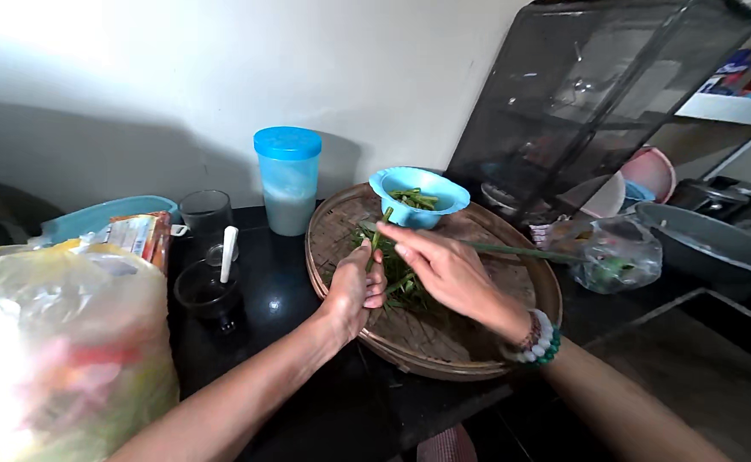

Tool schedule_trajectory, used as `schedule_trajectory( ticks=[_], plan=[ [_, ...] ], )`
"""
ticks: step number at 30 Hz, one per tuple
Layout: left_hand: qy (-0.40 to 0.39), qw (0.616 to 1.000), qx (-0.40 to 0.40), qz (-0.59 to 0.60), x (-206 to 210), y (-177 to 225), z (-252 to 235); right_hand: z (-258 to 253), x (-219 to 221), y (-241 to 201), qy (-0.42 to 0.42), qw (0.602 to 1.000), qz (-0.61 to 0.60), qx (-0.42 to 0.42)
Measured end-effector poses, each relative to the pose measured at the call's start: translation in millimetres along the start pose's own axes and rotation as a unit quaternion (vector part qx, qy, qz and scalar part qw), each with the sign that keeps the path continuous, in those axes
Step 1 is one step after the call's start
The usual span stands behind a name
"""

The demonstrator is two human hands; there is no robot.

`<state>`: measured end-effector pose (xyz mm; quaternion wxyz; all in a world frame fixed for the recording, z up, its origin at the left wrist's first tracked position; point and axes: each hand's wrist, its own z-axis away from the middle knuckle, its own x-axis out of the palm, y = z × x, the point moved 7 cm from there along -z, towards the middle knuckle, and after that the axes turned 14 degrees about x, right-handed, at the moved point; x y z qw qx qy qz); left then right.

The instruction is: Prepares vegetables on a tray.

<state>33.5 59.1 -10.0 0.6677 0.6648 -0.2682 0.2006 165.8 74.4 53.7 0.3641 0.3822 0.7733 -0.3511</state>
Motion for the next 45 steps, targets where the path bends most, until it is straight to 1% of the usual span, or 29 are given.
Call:
schedule_trajectory(
  ticks=[2, 5, 7, 8, 11, 13, 15, 17, 19, 22, 25, 29, 31, 35, 37, 39, 42, 43, 45],
  plan=[
    [-0.01, 0.999, 0.014, -0.037, 1, 0, 0, 5, 6, -3, 0.008, 0.999, 0.029, -0.016],
    [-0.016, 0.999, 0.005, -0.043, 2, -3, 1, -8, 3, 17, 0.014, 0.999, 0.029, 0.026],
    [-0.012, 0.999, 0.007, -0.035, 3, -1, 2, -19, -2, 32, 0.019, 0.998, 0.009, 0.056],
    [-0.008, 1.0, 0.006, -0.026, 3, -1, 3, -22, -6, 36, 0.028, 0.998, -0.003, 0.059],
    [0.022, 1.0, -0.012, 0.007, 0, -2, -1, -14, -18, 25, 0.04, 0.998, -0.025, 0.036],
    [0.039, 0.998, -0.018, 0.037, -2, -3, -3, 1, -15, 8, 0.027, 1.0, 0.002, 0.0],
    [0.035, 0.998, -0.017, 0.05, -3, -4, -4, 13, -3, -3, 0.003, 0.999, 0.041, -0.032],
    [0.02, 0.999, -0.014, 0.043, -2, -3, -3, 15, 4, -5, 0.001, 0.998, 0.052, -0.046],
    [-0.007, 0.999, -0.015, 0.035, 0, -2, -2, 8, 2, -1, 0.015, 0.998, 0.049, -0.033],
    [-0.034, 0.998, -0.035, 0.041, 2, -4, 2, -10, -3, 18, 0.011, 0.999, 0.044, 0.023],
    [-0.033, 0.998, -0.036, 0.037, 0, -1, 0, -19, -5, 28, 0.014, 0.998, 0.037, 0.042],
    [-0.055, 0.998, -0.026, 0.017, 3, -1, 4, -25, -10, 47, 0.035, 0.996, 0.041, 0.075],
    [-0.054, 0.998, -0.03, 0.034, 2, 0, 1, -26, -19, 46, 0.051, 0.996, 0.02, 0.07],
    [-0.048, 0.997, -0.034, 0.056, 0, -1, -4, -4, -24, 14, 0.016, 1.0, -0.005, 0.026],
    [-0.056, 0.997, -0.03, 0.047, -1, -2, -4, 9, -13, 2, -0.002, 1.0, 0.022, -0.002],
    [-0.069, 0.997, -0.03, 0.031, -1, -3, -3, 14, -2, 0, -0.002, 0.999, 0.049, -0.007],
    [-0.092, 0.995, -0.025, -0.012, 4, -1, 2, -3, -7, 18, 0.009, 0.999, 0.017, 0.036],
    [-0.093, 0.995, -0.013, -0.033, 5, -1, 3, -11, -11, 27, -0.004, 0.998, -0.013, 0.056],
    [-0.075, 0.994, 0.031, -0.079, 4, 3, 2, -18, -14, 42, -0.06, 0.991, -0.071, 0.095]
  ],
)
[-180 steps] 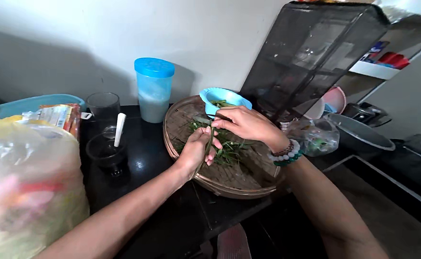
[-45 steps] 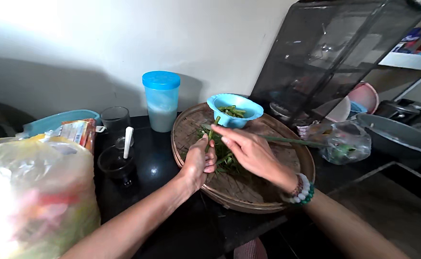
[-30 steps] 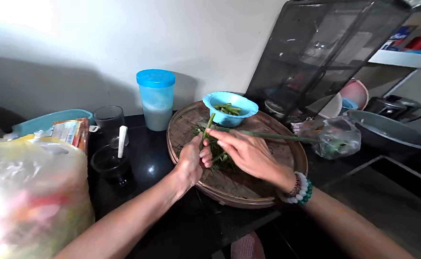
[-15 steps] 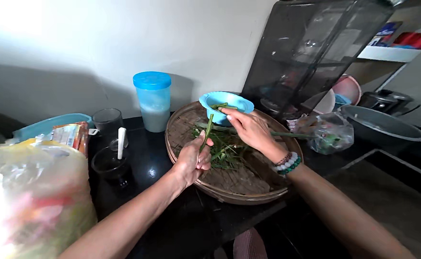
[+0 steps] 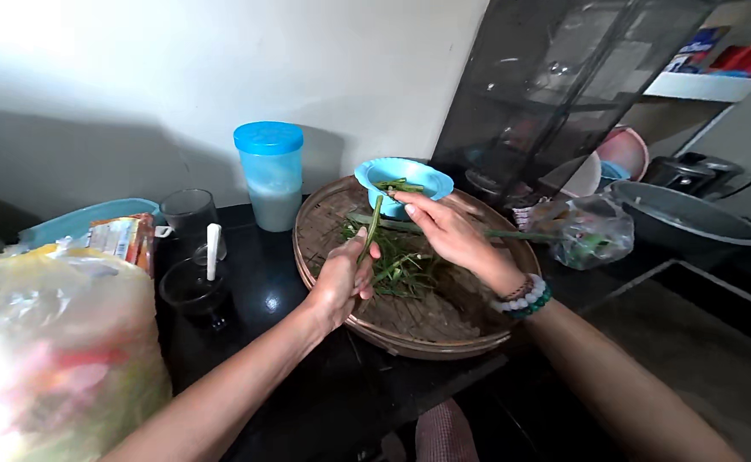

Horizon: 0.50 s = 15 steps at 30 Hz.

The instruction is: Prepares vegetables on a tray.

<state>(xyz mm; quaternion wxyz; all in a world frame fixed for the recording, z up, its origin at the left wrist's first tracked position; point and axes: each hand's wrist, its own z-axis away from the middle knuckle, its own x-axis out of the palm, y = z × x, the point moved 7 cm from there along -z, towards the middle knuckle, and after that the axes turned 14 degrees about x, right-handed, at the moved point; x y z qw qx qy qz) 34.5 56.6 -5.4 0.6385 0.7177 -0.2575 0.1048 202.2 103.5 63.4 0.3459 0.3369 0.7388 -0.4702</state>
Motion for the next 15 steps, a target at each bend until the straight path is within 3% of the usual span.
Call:
schedule_trajectory(
  ticks=[4, 5, 10, 13, 15],
  plan=[
    [0.062, 0.994, 0.064, -0.061, -5, 3, -1, 11, 8, 16, -0.171, 0.978, -0.044, 0.115],
    [0.069, 0.992, 0.072, -0.072, -5, 3, -1, 14, 10, 19, -0.182, 0.975, -0.033, 0.127],
    [0.056, 0.987, 0.092, -0.121, -5, 0, 1, 19, -3, 17, -0.046, 0.991, 0.053, 0.115],
    [0.033, 0.985, 0.082, -0.151, -4, -1, 4, 25, 6, 20, -0.06, 0.985, 0.075, 0.143],
    [0.023, 0.982, 0.075, -0.171, -4, -3, 4, 31, 6, 12, -0.05, 0.992, 0.042, 0.108]
  ],
)
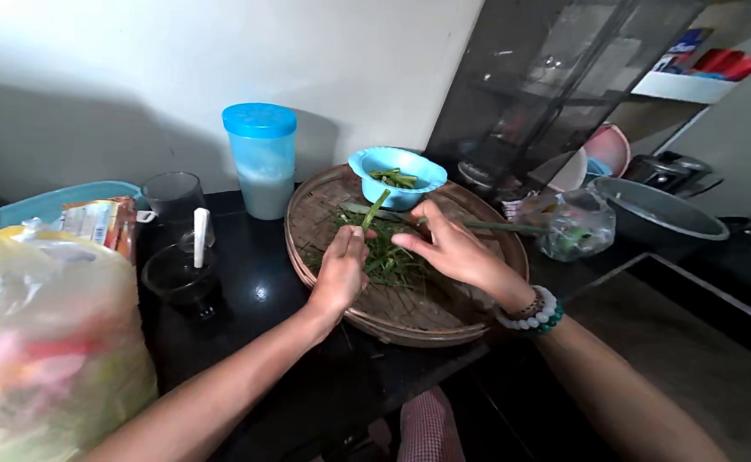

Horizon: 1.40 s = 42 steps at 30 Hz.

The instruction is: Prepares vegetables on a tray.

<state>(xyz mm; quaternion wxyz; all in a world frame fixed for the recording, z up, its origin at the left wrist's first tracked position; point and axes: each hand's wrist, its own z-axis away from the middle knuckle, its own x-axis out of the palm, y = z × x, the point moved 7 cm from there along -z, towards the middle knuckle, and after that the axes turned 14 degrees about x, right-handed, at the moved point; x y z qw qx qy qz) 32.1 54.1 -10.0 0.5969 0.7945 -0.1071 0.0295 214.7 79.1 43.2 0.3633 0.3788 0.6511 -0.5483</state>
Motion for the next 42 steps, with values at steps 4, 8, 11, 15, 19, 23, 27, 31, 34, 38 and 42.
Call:
schedule_trajectory(
  ticks=[4, 8, 11, 15, 19, 23, 27, 31, 34, 38, 42],
  plan=[
    [-0.027, 1.0, 0.008, -0.011, 3, -2, 1, 15, 1, -31, 0.049, 0.991, -0.067, -0.103],
    [-0.05, 0.998, 0.025, 0.003, 8, -1, 2, 21, 14, -46, 0.05, 0.987, -0.05, -0.145],
    [-0.051, 0.998, 0.027, 0.012, 7, -1, 2, 17, 21, -46, 0.042, 0.989, -0.044, -0.134],
    [-0.05, 0.999, 0.014, 0.004, 7, -2, 1, 15, 24, -50, 0.079, 0.989, -0.01, -0.125],
    [-0.058, 0.998, 0.013, -0.036, 7, -2, 2, 12, 26, -60, 0.075, 0.99, 0.021, -0.12],
    [-0.052, 0.998, -0.001, -0.021, 6, -2, 1, 9, 17, -62, 0.063, 0.991, -0.02, -0.119],
    [-0.051, 0.999, 0.014, 0.008, 6, -2, -2, 7, -13, -63, 0.129, 0.97, -0.039, -0.204],
    [-0.084, 0.992, 0.094, -0.024, 10, 7, 0, -5, 1, -42, -0.022, 0.976, -0.188, -0.109],
    [-0.095, 0.985, 0.137, -0.042, 12, 13, 2, -3, 10, -36, -0.159, 0.919, -0.358, -0.044],
    [-0.12, 0.978, 0.145, -0.085, 14, 15, 5, -5, 4, -26, -0.132, 0.912, -0.388, -0.017],
    [-0.141, 0.97, 0.161, -0.113, 19, 12, 7, -48, -44, 0, 0.05, 0.945, -0.323, -0.002]
  ],
)
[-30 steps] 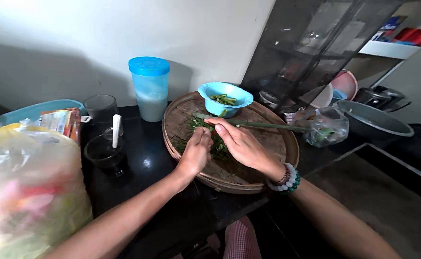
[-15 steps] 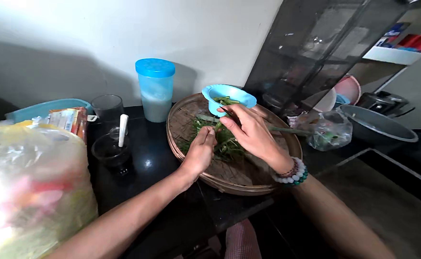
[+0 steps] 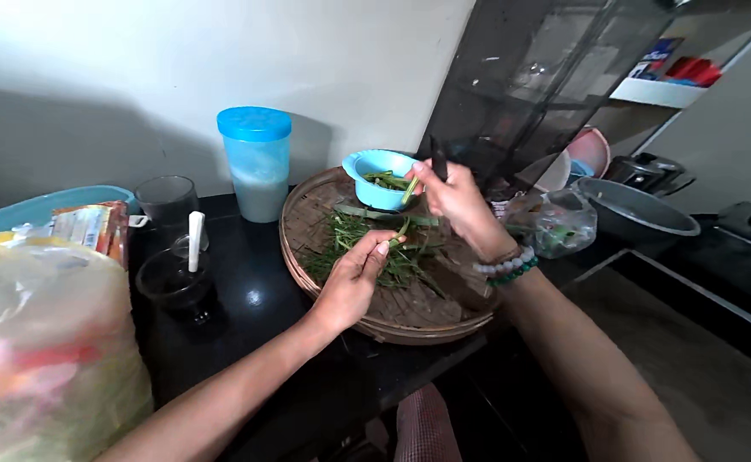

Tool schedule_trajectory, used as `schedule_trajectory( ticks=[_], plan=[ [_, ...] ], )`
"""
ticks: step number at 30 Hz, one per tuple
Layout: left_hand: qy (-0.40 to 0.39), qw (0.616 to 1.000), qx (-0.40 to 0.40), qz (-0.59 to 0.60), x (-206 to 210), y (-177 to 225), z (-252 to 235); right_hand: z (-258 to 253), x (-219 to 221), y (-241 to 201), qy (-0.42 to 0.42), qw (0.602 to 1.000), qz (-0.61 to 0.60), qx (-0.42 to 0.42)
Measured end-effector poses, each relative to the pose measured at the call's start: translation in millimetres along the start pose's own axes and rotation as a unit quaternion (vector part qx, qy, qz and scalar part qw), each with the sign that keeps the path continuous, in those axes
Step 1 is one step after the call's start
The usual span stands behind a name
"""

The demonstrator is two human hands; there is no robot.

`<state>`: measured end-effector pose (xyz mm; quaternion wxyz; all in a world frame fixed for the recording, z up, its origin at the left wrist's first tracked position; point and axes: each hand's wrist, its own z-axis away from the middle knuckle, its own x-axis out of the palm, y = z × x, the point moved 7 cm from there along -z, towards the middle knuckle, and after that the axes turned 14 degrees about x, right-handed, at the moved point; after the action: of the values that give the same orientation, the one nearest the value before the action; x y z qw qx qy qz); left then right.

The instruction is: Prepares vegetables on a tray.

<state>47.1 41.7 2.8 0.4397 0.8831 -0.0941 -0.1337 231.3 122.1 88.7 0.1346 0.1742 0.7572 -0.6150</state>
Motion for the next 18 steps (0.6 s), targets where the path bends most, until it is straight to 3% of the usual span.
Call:
schedule_trajectory(
  ticks=[3, 6, 8, 10, 14, 16, 18],
  plan=[
    [-0.021, 0.989, -0.032, -0.142, -4, -5, -2, -51, -36, -11, 0.092, 0.994, 0.047, -0.017],
    [-0.095, 0.968, -0.106, -0.209, 1, -8, -3, -72, -54, -14, 0.087, 0.982, 0.166, 0.002],
    [-0.109, 0.961, -0.107, -0.231, 2, -8, -4, -65, -58, -10, 0.045, 0.961, 0.272, -0.008],
    [-0.107, 0.963, -0.102, -0.225, 1, -8, -4, -49, -59, 10, -0.014, 0.913, 0.408, 0.003],
    [-0.117, 0.963, -0.123, -0.21, 2, -12, -4, -28, -71, 87, -0.051, 0.82, 0.555, 0.134],
    [-0.117, 0.958, -0.121, -0.232, 4, -11, -2, -18, -76, 100, -0.025, 0.809, 0.571, 0.137],
    [-0.116, 0.953, -0.109, -0.259, 6, -8, 0, -9, -79, 93, -0.001, 0.816, 0.571, 0.087]
  ],
)
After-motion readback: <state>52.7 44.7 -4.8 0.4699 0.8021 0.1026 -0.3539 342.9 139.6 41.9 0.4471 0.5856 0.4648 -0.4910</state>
